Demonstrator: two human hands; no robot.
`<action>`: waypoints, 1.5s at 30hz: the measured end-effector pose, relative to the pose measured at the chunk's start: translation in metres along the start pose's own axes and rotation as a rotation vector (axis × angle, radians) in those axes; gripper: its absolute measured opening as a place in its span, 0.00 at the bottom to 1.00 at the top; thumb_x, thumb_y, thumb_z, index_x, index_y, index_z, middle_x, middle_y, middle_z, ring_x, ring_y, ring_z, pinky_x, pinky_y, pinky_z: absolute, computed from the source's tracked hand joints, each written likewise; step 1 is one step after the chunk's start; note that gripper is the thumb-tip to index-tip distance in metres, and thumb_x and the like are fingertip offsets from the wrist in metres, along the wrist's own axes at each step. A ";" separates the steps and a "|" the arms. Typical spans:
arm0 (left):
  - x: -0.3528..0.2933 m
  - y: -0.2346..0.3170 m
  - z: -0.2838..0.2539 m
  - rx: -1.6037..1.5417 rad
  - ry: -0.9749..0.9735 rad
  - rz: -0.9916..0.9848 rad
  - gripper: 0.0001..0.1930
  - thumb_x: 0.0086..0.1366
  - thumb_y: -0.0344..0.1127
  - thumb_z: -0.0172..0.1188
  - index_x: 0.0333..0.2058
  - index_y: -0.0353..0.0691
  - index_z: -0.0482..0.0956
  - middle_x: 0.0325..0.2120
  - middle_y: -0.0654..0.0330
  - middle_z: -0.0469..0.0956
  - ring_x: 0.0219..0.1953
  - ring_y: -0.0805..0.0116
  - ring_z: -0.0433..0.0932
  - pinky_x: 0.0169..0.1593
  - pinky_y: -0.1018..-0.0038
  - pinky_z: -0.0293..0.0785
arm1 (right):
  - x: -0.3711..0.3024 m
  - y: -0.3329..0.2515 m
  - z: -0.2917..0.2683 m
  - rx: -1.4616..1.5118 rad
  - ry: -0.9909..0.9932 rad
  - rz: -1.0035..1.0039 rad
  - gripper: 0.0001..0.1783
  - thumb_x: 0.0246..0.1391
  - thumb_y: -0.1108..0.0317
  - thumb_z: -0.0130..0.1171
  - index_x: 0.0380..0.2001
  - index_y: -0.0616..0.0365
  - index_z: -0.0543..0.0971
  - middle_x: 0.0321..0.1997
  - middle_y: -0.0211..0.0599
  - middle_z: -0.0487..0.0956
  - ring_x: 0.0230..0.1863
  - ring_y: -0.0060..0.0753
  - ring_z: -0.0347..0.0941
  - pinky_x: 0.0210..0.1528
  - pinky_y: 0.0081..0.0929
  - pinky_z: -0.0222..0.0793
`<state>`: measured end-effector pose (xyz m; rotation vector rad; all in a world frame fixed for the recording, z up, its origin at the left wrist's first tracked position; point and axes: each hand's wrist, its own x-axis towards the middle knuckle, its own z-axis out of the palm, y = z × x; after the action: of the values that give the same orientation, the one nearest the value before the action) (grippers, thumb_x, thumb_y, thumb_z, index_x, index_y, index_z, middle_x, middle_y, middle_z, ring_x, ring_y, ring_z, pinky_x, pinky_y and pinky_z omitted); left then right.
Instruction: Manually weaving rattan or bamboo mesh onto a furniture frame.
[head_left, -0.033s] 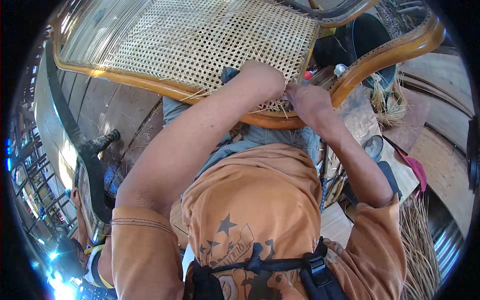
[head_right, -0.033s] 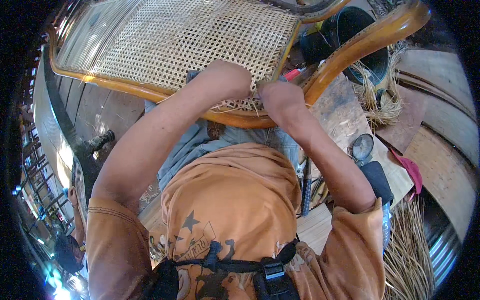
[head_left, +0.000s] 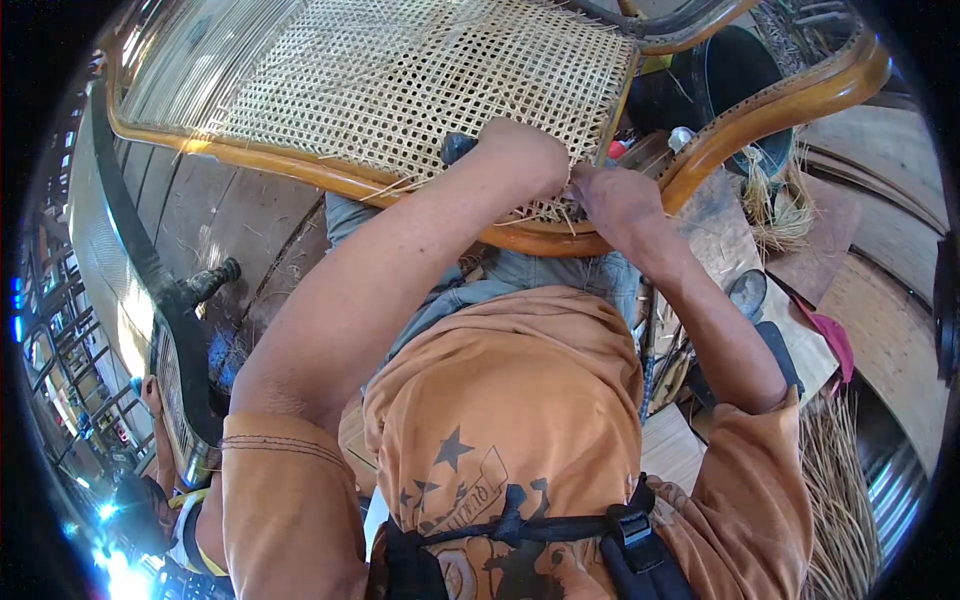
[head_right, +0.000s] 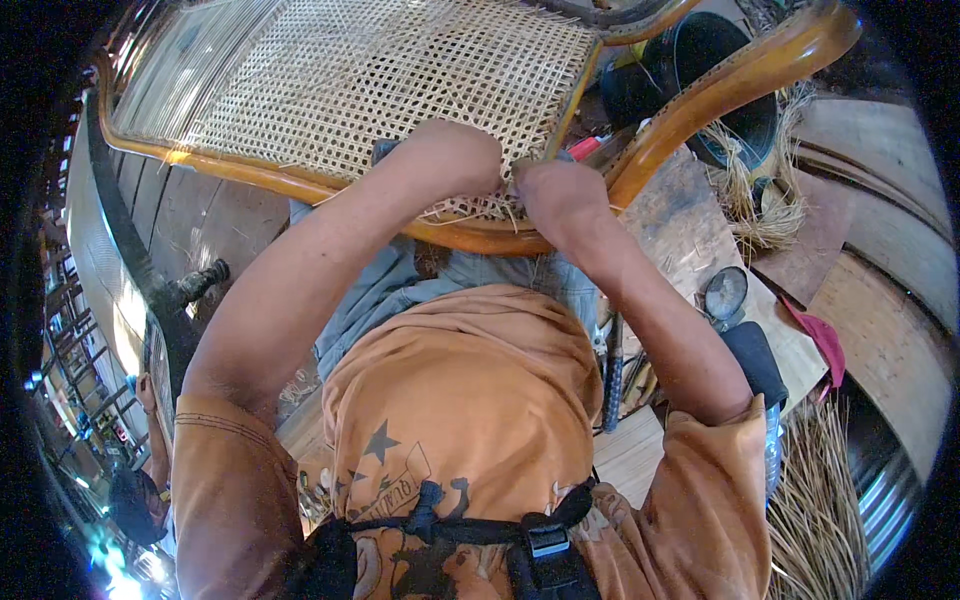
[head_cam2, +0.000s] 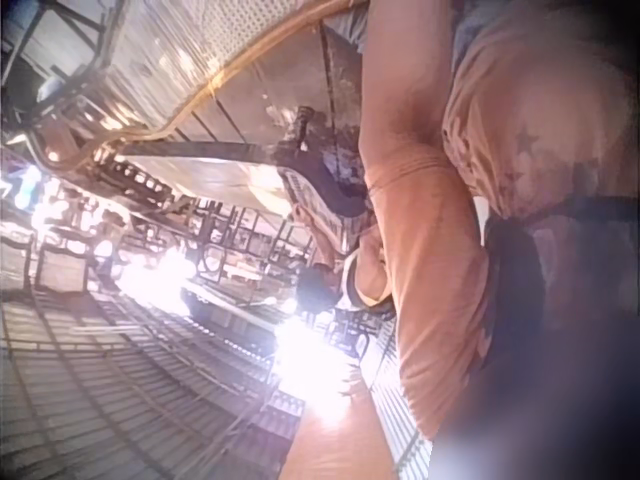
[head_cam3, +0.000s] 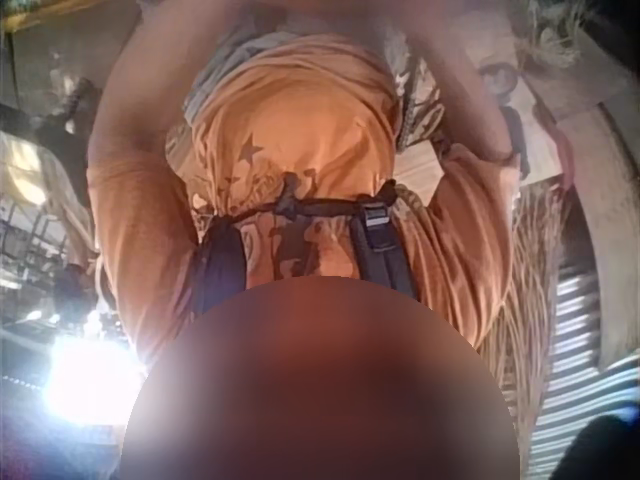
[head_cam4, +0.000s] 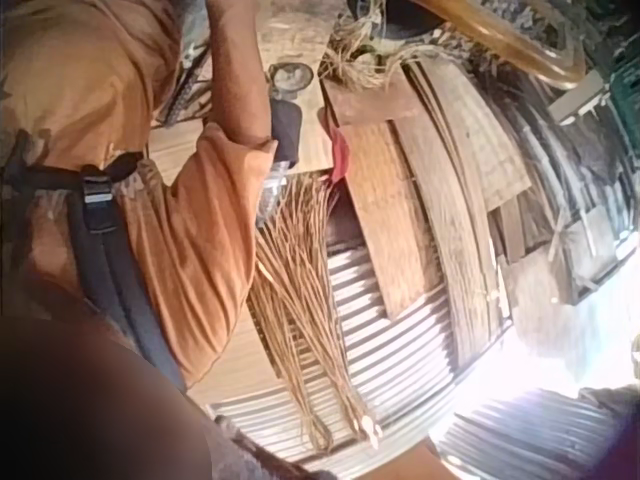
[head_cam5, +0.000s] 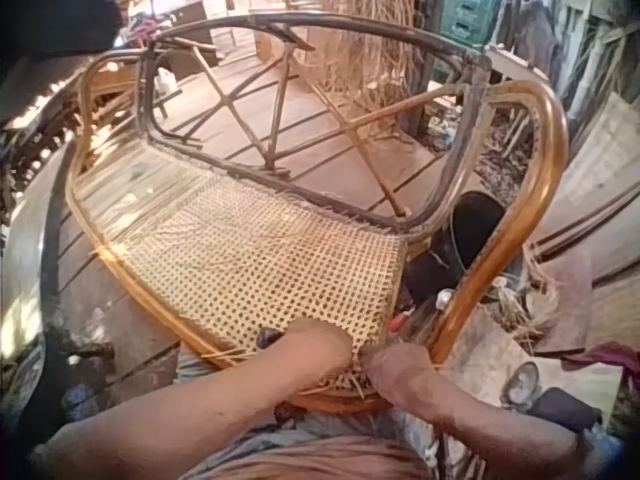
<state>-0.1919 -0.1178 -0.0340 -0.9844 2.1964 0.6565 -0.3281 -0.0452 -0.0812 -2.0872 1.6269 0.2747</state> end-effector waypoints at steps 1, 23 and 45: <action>0.000 -0.001 0.001 -0.038 0.011 -0.007 0.14 0.54 0.40 0.54 0.35 0.40 0.82 0.35 0.53 0.80 0.39 0.59 0.80 0.41 0.64 0.74 | 0.002 0.000 -0.001 0.000 0.000 -0.001 0.10 0.54 0.65 0.48 0.34 0.55 0.76 0.29 0.46 0.79 0.34 0.51 0.75 0.34 0.43 0.70; -0.042 -0.014 0.007 -0.052 0.041 -0.038 0.11 0.56 0.37 0.54 0.31 0.37 0.81 0.31 0.50 0.80 0.36 0.52 0.80 0.39 0.60 0.75 | -0.007 -0.008 -0.023 0.348 0.020 0.031 0.13 0.51 0.60 0.54 0.30 0.60 0.77 0.27 0.49 0.77 0.31 0.48 0.75 0.34 0.37 0.68; -0.018 0.016 -0.010 0.161 -0.056 0.086 0.11 0.53 0.33 0.54 0.34 0.43 0.83 0.34 0.56 0.81 0.38 0.60 0.80 0.39 0.64 0.74 | 0.001 -0.007 -0.024 0.336 -0.019 0.023 0.16 0.38 0.60 0.54 0.24 0.63 0.79 0.27 0.59 0.75 0.34 0.59 0.74 0.38 0.44 0.70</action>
<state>-0.1987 -0.1064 -0.0121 -0.7839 2.2132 0.5292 -0.3243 -0.0561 -0.0593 -1.8075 1.5639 0.0248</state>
